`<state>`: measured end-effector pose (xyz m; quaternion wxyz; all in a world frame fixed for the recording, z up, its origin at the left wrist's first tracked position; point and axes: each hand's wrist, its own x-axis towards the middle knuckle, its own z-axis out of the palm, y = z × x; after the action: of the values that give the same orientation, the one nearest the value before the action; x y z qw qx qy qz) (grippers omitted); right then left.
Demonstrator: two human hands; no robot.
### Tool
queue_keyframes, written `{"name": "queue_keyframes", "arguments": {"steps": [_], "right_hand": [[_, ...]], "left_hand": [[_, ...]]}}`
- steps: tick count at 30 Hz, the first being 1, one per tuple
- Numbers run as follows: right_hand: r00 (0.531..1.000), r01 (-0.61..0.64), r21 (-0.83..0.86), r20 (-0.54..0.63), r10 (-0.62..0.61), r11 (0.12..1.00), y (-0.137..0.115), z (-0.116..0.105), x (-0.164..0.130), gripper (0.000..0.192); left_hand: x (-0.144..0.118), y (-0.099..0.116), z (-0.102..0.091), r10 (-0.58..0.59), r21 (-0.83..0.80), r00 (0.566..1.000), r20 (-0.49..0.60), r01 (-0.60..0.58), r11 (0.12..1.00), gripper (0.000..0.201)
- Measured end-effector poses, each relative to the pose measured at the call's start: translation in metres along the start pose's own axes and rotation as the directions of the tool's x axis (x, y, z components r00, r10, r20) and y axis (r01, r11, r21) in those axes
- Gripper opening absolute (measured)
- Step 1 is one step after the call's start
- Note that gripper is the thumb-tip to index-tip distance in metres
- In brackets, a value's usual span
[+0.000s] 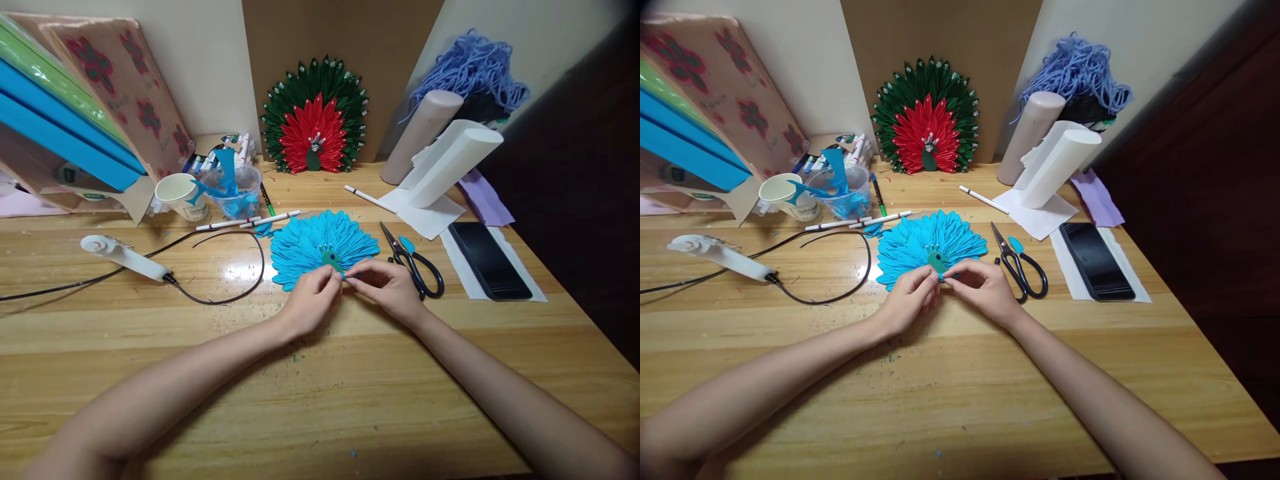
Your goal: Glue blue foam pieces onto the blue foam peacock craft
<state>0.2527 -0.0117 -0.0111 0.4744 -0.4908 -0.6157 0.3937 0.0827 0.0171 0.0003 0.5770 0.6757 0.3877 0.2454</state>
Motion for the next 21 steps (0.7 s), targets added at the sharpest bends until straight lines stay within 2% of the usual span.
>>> {"name": "queue_keyframes", "arguments": {"steps": [3,5,7,12,21], "right_hand": [[0.999,-0.048,0.065,-0.017,0.049,0.997,0.0019,-0.0009,0.0010,0.013],[0.996,-0.089,0.079,0.002,0.089,0.993,0.0016,-0.0015,0.0016,0.014],[0.993,-0.112,0.053,0.034,0.110,0.992,-0.0002,-0.0018,0.0021,0.016],[0.993,-0.103,-0.004,0.062,0.103,0.995,-0.0052,-0.0012,0.0027,0.016],[0.990,-0.116,-0.026,0.082,0.117,0.993,-0.0006,0.0006,-0.0003,0.008]], "left_hand": [[-0.0035,0.0009,0.0028,0.035,-0.001,0.997,-0.062,-0.035,0.999,0.018],[-0.0050,0.0002,0.0046,0.061,0.046,0.996,-0.064,-0.058,0.997,0.022],[-0.0054,-0.0011,0.0055,0.088,0.111,0.995,-0.042,-0.083,0.990,0.018],[-0.0032,-0.0030,0.0047,0.133,0.195,0.990,-0.050,-0.121,0.973,0.013],[-0.0008,-0.0049,0.0047,0.145,0.216,0.988,-0.060,-0.129,0.968,0.011]]}}
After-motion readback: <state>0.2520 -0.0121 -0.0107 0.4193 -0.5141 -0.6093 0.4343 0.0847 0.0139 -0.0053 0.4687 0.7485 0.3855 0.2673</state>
